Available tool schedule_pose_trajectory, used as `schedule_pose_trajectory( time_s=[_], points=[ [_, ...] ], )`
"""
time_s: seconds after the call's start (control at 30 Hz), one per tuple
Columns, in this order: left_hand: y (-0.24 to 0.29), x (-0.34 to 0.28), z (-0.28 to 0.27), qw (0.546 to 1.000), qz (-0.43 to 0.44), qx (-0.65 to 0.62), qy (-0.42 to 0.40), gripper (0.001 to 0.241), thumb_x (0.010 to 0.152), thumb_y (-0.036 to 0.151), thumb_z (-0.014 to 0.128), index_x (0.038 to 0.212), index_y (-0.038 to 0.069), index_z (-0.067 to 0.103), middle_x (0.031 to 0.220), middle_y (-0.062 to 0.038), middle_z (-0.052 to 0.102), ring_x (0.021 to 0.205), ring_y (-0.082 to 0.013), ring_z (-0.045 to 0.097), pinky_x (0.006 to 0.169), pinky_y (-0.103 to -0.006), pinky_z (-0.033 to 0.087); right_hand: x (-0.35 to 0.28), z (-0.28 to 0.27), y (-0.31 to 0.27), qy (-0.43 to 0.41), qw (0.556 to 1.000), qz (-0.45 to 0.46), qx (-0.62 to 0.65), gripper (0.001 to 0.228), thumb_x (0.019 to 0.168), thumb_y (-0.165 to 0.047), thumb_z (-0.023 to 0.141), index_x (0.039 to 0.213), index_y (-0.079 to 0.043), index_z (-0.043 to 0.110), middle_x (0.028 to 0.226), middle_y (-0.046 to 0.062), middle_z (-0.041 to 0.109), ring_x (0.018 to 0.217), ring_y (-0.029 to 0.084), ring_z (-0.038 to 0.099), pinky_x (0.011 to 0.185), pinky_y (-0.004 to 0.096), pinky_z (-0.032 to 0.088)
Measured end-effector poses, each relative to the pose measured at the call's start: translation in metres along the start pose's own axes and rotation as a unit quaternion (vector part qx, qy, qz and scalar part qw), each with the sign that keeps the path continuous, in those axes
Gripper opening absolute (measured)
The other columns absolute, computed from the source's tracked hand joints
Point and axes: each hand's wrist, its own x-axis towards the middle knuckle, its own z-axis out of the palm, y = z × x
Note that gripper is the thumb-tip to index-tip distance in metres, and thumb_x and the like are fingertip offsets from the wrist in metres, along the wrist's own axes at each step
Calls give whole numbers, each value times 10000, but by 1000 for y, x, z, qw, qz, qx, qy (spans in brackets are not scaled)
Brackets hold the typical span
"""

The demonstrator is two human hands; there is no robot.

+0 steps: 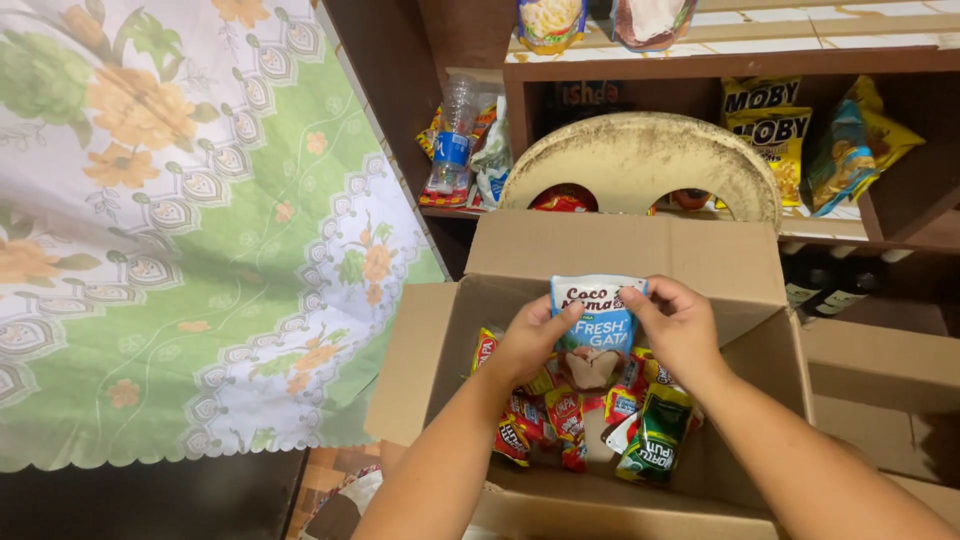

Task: The person is removing various food pouches and snack packets from a cardboard box and arranging them on a wooden display shelf.

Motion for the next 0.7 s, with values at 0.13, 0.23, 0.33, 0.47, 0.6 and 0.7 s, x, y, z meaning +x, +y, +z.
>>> schedule_pose_trajectory(
  time_s=[0.13, 0.23, 0.33, 0.47, 0.6, 0.7],
  points=[
    [0, 6, -4, 996, 25, 5, 85, 299, 972, 188, 713, 1221, 23, 692, 1065, -40, 744, 923, -107, 667, 804, -279, 510, 7, -5, 3, 36, 999, 2, -23, 100, 907, -106, 798, 894, -33, 730, 751, -40, 641, 650, 30, 509, 570, 201, 409],
    [0, 10, -10, 990, 29, 12, 136, 240, 933, 184, 747, 1127, 48, 707, 973, -16, 745, 820, -73, 667, 697, -238, 505, 16, -10, 10, 31, 999, -28, 14, 107, 884, -90, 809, 891, -31, 720, 788, -36, 678, 686, 18, 559, 603, 183, 445],
    [-3, 12, -14, 989, 38, 32, 139, 193, 932, 186, 760, 1068, 57, 716, 934, -3, 738, 795, -58, 655, 705, -219, 518, 20, -12, 10, 41, 998, -44, -25, 104, 876, -85, 814, 898, -26, 731, 797, -24, 694, 694, 25, 576, 617, 183, 470],
    [-22, 21, -30, 989, 63, 44, 124, 170, 966, 177, 771, 1071, 53, 721, 906, 3, 710, 760, -54, 600, 684, -218, 477, 21, -15, 9, 42, 997, -51, -27, 105, 864, -80, 816, 904, -22, 738, 830, -23, 710, 732, 21, 600, 648, 182, 492],
    [-18, 20, -24, 994, 51, -2, 93, 166, 973, 177, 751, 1070, 67, 673, 930, 11, 711, 814, -62, 637, 730, -240, 509, 18, -18, 3, 43, 997, -25, -65, 100, 905, -125, 782, 927, -30, 759, 800, -17, 696, 696, 36, 561, 614, 202, 448],
    [0, 13, -6, 995, 35, -6, 95, 179, 952, 193, 724, 1088, 99, 655, 958, 22, 729, 854, -62, 666, 758, -244, 532, 16, -21, 4, 34, 997, -13, -69, 120, 913, -154, 766, 925, -35, 760, 784, -32, 683, 691, 29, 545, 610, 198, 435]
  ],
)
